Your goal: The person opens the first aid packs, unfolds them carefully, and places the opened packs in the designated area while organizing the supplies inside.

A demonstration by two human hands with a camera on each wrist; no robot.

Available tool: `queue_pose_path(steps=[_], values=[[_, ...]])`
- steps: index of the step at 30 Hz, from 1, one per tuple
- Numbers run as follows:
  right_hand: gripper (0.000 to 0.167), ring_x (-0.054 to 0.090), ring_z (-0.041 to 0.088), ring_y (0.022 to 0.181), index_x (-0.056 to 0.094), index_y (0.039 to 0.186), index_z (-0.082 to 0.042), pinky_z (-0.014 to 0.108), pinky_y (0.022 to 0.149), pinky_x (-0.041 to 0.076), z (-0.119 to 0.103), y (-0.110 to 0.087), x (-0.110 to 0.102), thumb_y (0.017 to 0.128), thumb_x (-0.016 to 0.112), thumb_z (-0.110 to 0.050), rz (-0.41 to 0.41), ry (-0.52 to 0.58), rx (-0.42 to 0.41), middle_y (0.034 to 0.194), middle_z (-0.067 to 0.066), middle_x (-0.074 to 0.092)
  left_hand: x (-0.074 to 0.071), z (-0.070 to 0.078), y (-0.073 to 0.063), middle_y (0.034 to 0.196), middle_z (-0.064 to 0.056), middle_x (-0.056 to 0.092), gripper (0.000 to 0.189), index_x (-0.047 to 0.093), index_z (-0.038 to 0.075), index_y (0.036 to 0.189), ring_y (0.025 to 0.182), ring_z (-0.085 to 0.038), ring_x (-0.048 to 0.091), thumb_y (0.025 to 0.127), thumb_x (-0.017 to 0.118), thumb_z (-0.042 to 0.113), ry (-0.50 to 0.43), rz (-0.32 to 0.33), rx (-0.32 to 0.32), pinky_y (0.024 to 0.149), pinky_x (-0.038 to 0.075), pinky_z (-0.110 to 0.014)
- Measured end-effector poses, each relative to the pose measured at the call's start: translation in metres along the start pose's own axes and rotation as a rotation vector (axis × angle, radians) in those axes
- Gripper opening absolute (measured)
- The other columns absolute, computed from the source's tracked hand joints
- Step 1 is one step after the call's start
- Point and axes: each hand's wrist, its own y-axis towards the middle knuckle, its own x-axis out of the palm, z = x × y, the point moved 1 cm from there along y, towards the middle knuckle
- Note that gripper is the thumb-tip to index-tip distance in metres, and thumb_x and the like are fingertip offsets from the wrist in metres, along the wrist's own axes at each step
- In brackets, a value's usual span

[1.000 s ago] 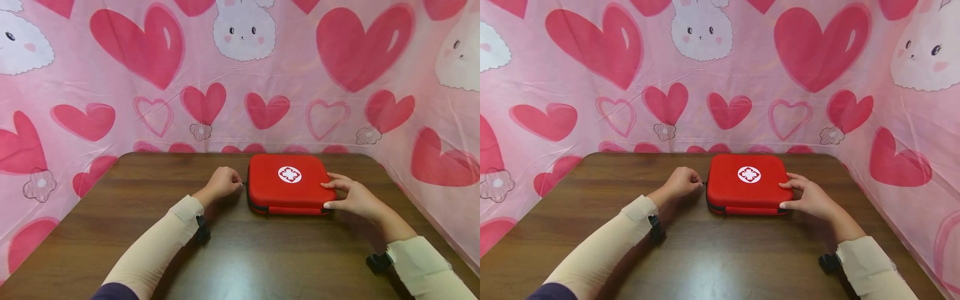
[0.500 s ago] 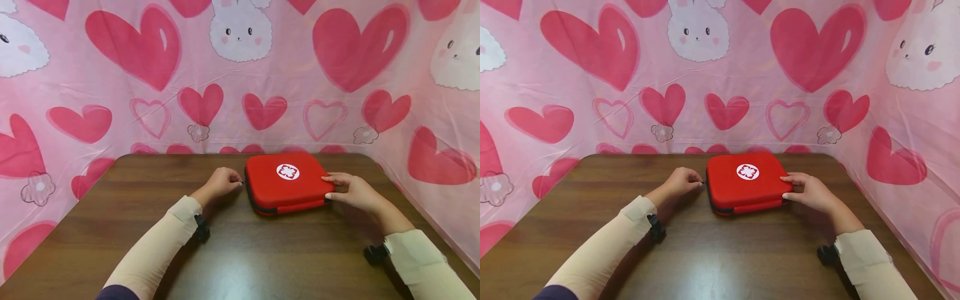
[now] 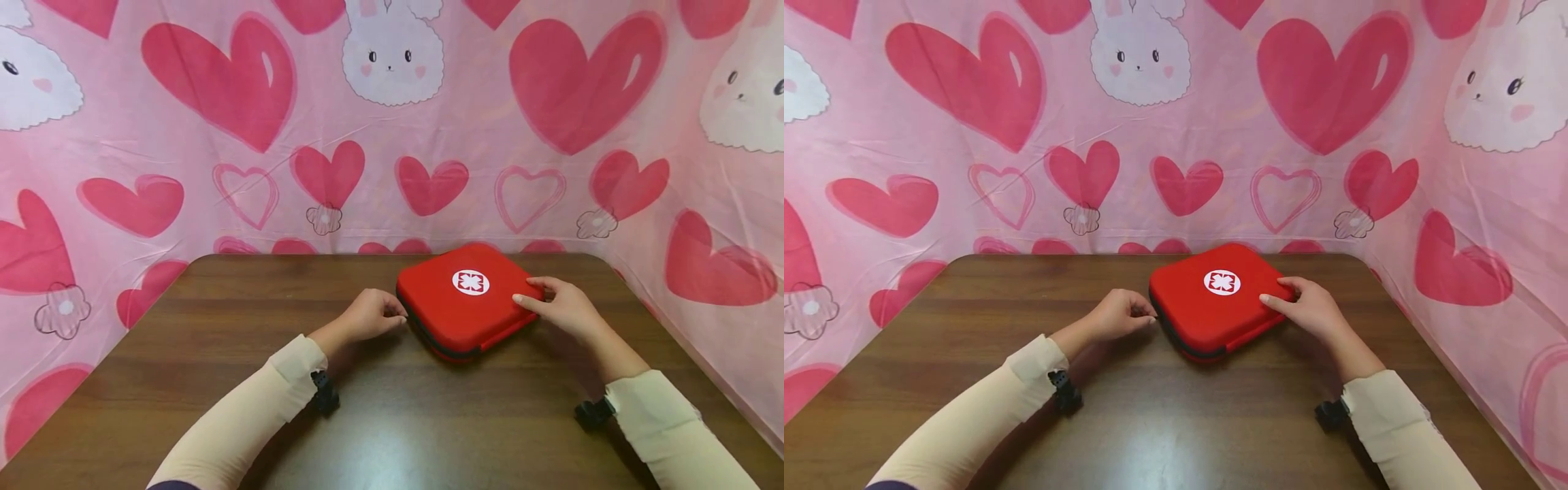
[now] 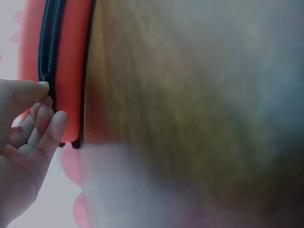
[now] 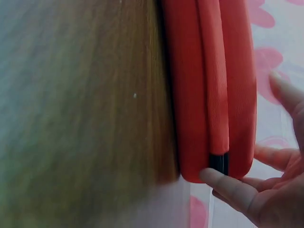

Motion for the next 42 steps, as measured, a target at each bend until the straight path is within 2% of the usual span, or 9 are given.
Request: queue_pose_path(steps=[6,12,16,22,24,29,33,38,42], values=[[0.084,0.052,0.043,0.115,0.044,0.141,0.006,0.057,0.097,0.042,0.000,0.004,0.003,0.081,0.077,-0.044,-0.014,0.012,0.011,0.130,0.033,0.052,0.002,0.008,-0.005,0.067,0.010,0.066,0.003,0.076,0.009,0.080,0.064,0.000,0.054,0.083,0.075,0.009,0.049,-0.020,0.031,0.062,0.048,-0.018],[0.084,0.052,0.043,0.117,0.041,0.142,0.006,0.055,0.097,0.044,0.001,0.006,0.003,0.082,0.078,-0.039,-0.032,0.064,0.012,0.133,0.034,0.050,-0.001,0.005,-0.007,0.063,0.012,0.063,0.005,0.075,0.010,0.077,0.060,0.001,0.051,0.082,0.075,0.008,0.056,-0.014,0.040,0.059,0.047,-0.017],[0.084,0.050,0.044,0.119,0.040,0.143,0.007,0.055,0.097,0.044,0.000,0.006,0.004,0.082,0.078,-0.037,-0.040,0.082,0.010,0.135,0.034,0.048,-0.008,-0.006,-0.007,0.064,0.010,0.065,0.003,0.076,0.007,0.079,0.058,0.000,0.051,0.082,0.074,0.008,0.049,0.007,0.006,0.057,0.047,-0.019],[0.084,0.046,0.046,0.124,0.040,0.143,0.006,0.056,0.100,0.042,0.002,0.006,0.004,0.082,0.079,-0.036,-0.051,0.110,0.018,0.139,0.034,0.045,-0.016,-0.022,-0.004,0.068,0.006,0.066,0.004,0.076,0.004,0.083,0.060,-0.004,0.053,0.084,0.074,0.008,0.020,0.041,-0.096,0.058,0.049,-0.022],[0.084,0.047,0.046,0.124,0.040,0.143,0.005,0.056,0.100,0.042,0.002,0.006,0.004,0.082,0.079,-0.037,-0.052,0.104,0.017,0.139,0.033,0.045,-0.018,-0.026,-0.002,0.068,0.005,0.067,0.004,0.076,0.005,0.082,0.061,-0.005,0.055,0.084,0.074,0.007,0.021,0.052,-0.109,0.059,0.049,-0.023],[0.085,0.047,0.045,0.124,0.040,0.143,0.006,0.056,0.100,0.041,0.002,0.008,0.004,0.081,0.079,-0.038,-0.060,0.096,0.010,0.139,0.033,0.045,-0.020,-0.034,0.006,0.067,0.005,0.066,0.004,0.076,0.006,0.080,0.061,-0.006,0.054,0.084,0.075,0.007,0.052,0.084,-0.129,0.060,0.049,-0.024],[0.086,0.044,0.046,0.128,0.039,0.144,0.005,0.057,0.103,0.038,0.002,0.011,0.004,0.081,0.079,-0.038,-0.077,0.110,0.008,0.141,0.033,0.043,-0.021,-0.039,0.010,0.068,0.005,0.066,0.004,0.076,0.007,0.081,0.062,-0.007,0.054,0.084,0.074,0.008,0.051,0.087,-0.142,0.061,0.049,-0.024],[0.085,0.041,0.045,0.131,0.039,0.146,0.001,0.057,0.105,0.036,0.004,0.017,0.003,0.082,0.078,-0.039,-0.079,0.119,-0.004,0.142,0.031,0.042,-0.022,-0.041,0.006,0.070,0.004,0.067,0.004,0.075,0.006,0.082,0.064,-0.007,0.054,0.085,0.074,0.008,0.017,0.068,-0.133,0.064,0.049,-0.025],[0.083,0.048,0.043,0.126,0.041,0.145,0.002,0.054,0.100,0.042,0.006,0.019,0.004,0.083,0.077,-0.040,-0.039,0.132,0.001,0.138,0.030,0.048,-0.022,-0.039,0.001,0.072,0.003,0.067,0.004,0.075,0.005,0.083,0.066,-0.008,0.054,0.085,0.074,0.008,-0.018,0.050,-0.136,0.065,0.048,-0.024]])
